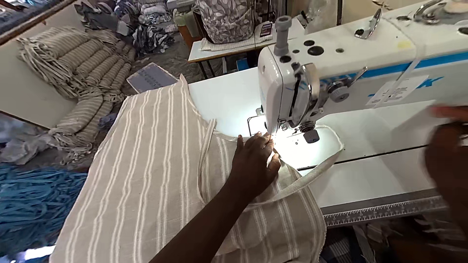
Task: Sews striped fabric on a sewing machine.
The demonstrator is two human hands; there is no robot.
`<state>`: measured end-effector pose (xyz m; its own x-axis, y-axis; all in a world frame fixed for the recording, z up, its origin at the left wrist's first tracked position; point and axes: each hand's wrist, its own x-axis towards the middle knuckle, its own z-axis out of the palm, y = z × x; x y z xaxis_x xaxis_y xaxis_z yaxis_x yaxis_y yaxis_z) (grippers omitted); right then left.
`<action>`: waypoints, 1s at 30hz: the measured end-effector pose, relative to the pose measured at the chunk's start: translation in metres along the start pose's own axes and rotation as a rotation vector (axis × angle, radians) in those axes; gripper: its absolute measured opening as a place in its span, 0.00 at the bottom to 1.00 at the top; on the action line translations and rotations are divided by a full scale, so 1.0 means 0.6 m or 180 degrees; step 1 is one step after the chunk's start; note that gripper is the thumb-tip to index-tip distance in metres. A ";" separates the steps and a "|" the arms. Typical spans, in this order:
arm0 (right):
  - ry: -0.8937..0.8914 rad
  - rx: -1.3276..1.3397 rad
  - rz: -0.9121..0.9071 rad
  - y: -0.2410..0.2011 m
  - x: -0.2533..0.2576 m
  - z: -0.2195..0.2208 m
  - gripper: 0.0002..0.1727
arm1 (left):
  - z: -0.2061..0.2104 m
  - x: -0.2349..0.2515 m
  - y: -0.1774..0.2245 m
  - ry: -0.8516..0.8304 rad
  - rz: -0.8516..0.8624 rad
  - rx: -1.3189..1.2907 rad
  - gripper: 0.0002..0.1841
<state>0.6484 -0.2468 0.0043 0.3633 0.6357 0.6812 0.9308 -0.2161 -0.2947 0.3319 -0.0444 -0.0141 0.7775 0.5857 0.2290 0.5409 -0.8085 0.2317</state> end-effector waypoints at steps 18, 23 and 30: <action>-0.1576 0.0526 -0.0282 -0.273 -0.006 0.121 0.14 | -0.035 -0.014 -0.007 -0.0305 0.0010 -0.1051 0.18; -0.3229 0.1504 -0.1069 -0.384 -0.087 0.028 0.14 | -0.153 -0.157 -0.125 0.0728 -0.0640 -0.0601 0.20; -0.2078 0.1548 0.1108 -0.123 0.035 -0.010 0.12 | -0.165 -0.401 -0.289 0.0012 -0.2889 0.0571 0.50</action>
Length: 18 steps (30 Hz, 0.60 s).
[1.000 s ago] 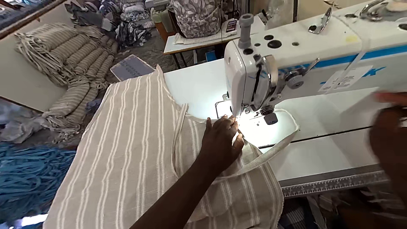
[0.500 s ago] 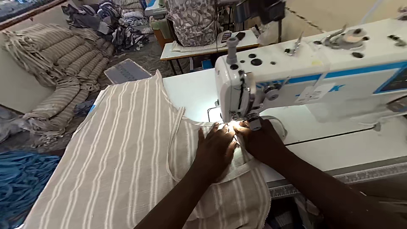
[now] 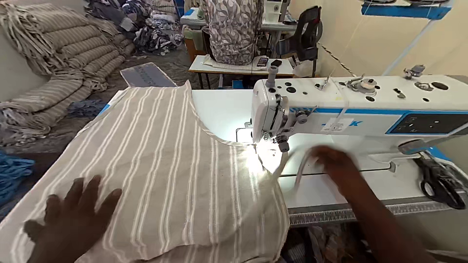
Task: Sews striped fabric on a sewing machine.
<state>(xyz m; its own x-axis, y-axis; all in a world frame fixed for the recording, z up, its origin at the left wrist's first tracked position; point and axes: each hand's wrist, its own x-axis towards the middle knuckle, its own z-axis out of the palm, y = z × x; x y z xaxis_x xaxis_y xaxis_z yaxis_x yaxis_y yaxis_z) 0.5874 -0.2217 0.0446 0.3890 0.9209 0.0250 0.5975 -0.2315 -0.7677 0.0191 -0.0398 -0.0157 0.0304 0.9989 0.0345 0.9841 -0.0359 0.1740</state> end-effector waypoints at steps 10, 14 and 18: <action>-0.0569 0.1180 -0.0272 -0.121 -0.178 0.193 0.12 | 0.014 0.101 -0.001 0.0081 0.0272 0.0032 0.50; -0.0899 0.0186 -0.0587 -0.132 -0.205 0.136 0.10 | 0.012 0.114 0.001 0.0026 0.0248 0.0065 0.50; -0.2001 -0.0899 -0.0424 -0.096 -0.200 0.168 0.10 | -0.001 0.105 0.011 -0.0020 0.0320 -0.0140 0.45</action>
<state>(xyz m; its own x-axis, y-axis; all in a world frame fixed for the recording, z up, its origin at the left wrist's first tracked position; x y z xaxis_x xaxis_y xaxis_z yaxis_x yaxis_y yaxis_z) 0.4355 -0.2873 0.0210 -0.1285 0.9341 -0.3330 0.8043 -0.0983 -0.5860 0.0273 0.0229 -0.0116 0.1297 0.9904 0.0477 0.9674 -0.1370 0.2132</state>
